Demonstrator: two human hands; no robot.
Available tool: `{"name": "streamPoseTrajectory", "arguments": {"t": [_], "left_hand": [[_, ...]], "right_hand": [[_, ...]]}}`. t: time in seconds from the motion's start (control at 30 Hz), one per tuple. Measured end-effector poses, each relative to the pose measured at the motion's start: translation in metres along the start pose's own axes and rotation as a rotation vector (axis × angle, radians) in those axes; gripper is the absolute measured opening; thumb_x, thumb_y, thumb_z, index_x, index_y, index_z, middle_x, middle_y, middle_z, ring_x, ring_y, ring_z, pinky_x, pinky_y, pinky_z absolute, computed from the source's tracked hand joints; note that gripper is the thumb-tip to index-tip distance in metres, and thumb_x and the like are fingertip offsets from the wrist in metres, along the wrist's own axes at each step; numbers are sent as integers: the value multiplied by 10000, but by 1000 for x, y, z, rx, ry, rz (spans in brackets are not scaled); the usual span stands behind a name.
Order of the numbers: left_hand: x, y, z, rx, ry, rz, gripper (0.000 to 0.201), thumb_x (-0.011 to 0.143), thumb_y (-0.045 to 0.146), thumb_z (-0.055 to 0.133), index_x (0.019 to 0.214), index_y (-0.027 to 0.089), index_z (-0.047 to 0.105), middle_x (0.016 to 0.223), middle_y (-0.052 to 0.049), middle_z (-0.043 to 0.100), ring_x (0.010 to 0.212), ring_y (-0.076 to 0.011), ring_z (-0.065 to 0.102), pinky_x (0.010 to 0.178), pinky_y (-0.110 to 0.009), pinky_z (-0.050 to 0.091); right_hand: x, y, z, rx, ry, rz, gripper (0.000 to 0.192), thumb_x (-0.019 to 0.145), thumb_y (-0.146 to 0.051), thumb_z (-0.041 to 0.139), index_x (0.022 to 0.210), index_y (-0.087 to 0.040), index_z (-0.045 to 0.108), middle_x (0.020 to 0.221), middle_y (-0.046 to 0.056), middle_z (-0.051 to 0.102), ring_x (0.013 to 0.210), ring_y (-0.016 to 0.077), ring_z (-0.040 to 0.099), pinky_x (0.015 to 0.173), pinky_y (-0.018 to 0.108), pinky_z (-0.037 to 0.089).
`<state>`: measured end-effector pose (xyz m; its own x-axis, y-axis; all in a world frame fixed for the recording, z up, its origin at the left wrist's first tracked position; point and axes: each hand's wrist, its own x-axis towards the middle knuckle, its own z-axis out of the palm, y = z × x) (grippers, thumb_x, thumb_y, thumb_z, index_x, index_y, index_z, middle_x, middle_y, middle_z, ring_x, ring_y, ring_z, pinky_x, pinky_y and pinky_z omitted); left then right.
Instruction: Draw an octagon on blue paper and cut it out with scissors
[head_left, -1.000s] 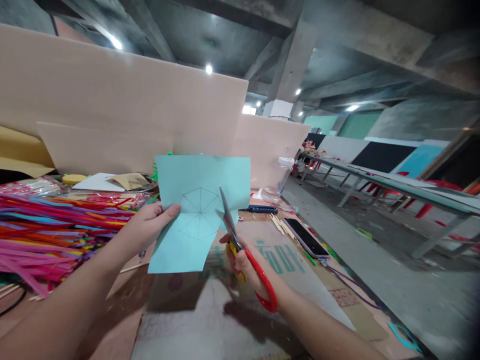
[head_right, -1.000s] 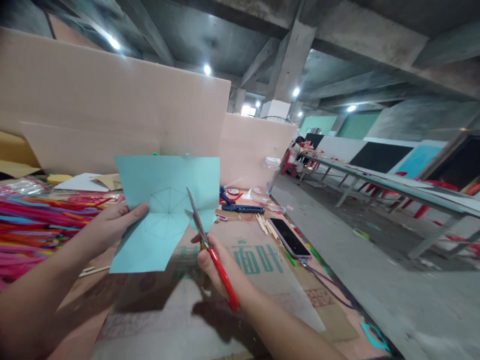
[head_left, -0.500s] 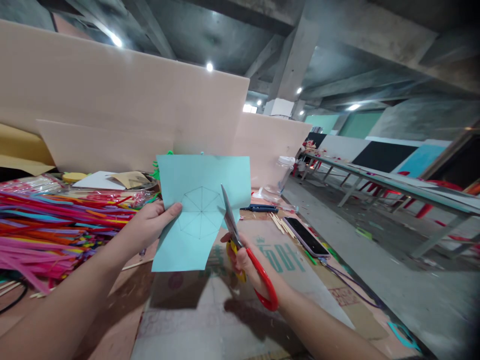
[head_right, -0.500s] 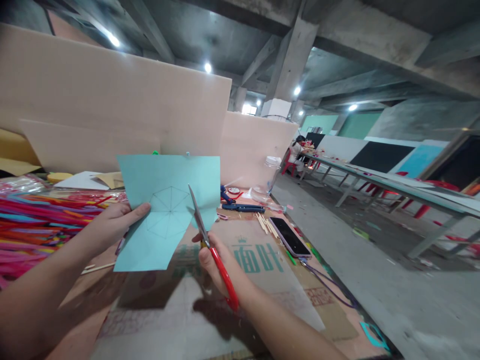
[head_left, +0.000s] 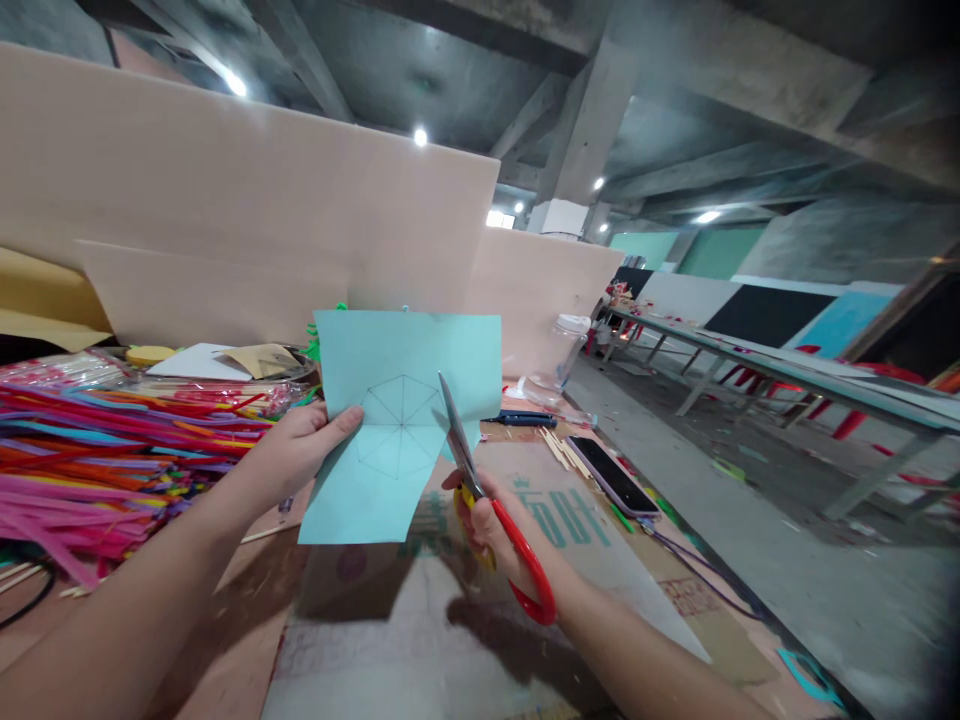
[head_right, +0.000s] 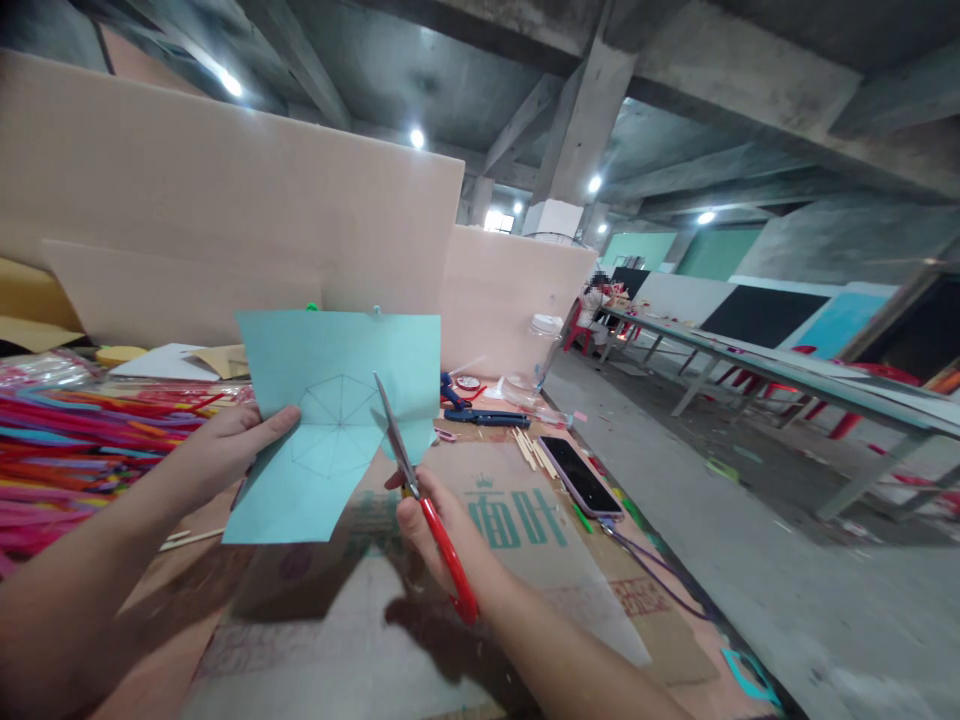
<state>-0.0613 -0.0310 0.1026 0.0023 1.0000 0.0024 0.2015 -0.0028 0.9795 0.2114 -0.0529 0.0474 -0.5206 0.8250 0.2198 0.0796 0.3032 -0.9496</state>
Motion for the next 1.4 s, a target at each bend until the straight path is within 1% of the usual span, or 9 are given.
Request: {"name": "streamPoseTrajectory", "arguments": {"t": [0.17,0.43,0.57,0.7,0.8,0.93,1.17,1.3,1.4], "left_hand": [[0,-2,0,-5,3,15,286,977,411,601,1112,163,645,1078,-54,670,899,-198,666,772,-370,583],[6,-9,-3,-7,8,33,266,989,428,573,1036,180,658,964,-36,678,793,-167,651,692,-329,579],[3,-7,-1,-4,13,31,267,986,422,580,980,169,662,918,-17,675,766,-161,651,679,-312,572],[0,-5,0,1,31,41,310,975,446,594,978,143,659,890,-2,663,751,-171,653,659,-308,565],[2,-8,-1,12,30,40,300,979,445,589,984,153,656,886,-5,659,726,-154,641,638,-295,559],[4,-11,-2,29,42,17,313,982,460,577,958,158,656,842,6,645,669,-136,614,592,-270,538],[-3,0,1,-9,10,14,297,979,436,592,983,147,656,907,-12,666,758,-163,652,667,-311,567],[-4,3,1,8,12,-7,278,978,413,604,975,138,647,911,-16,664,739,-145,647,653,-297,561],[-3,3,1,25,25,-24,270,983,405,597,965,140,646,871,-5,657,697,-132,635,620,-278,551]], "right_hand": [[1,1,2,47,11,22,613,896,-759,472,1150,-203,509,739,-47,355,577,106,304,513,254,264],[1,-2,0,25,25,15,644,861,-780,510,1126,-193,526,759,-42,359,596,106,312,531,253,297],[1,-4,1,35,32,33,642,857,-782,513,1111,-193,520,759,-39,379,587,106,313,519,253,281],[1,-5,2,45,35,51,646,849,-793,508,1097,-197,517,715,-50,353,578,114,300,515,257,258],[0,-5,2,45,35,61,645,852,-790,507,1100,-195,521,691,-61,320,575,117,276,521,263,247],[1,-3,2,64,28,68,657,844,-789,525,1113,-189,525,680,-66,318,567,111,275,514,261,243],[0,-1,4,96,53,83,620,855,-771,536,1087,-196,537,669,-69,317,536,94,272,491,249,225],[0,-1,6,125,50,71,580,884,-739,529,1108,-205,530,653,-75,309,520,92,255,478,250,208],[1,1,6,139,36,63,545,902,-720,522,1106,-215,529,642,-79,294,505,90,252,466,246,206]]}}
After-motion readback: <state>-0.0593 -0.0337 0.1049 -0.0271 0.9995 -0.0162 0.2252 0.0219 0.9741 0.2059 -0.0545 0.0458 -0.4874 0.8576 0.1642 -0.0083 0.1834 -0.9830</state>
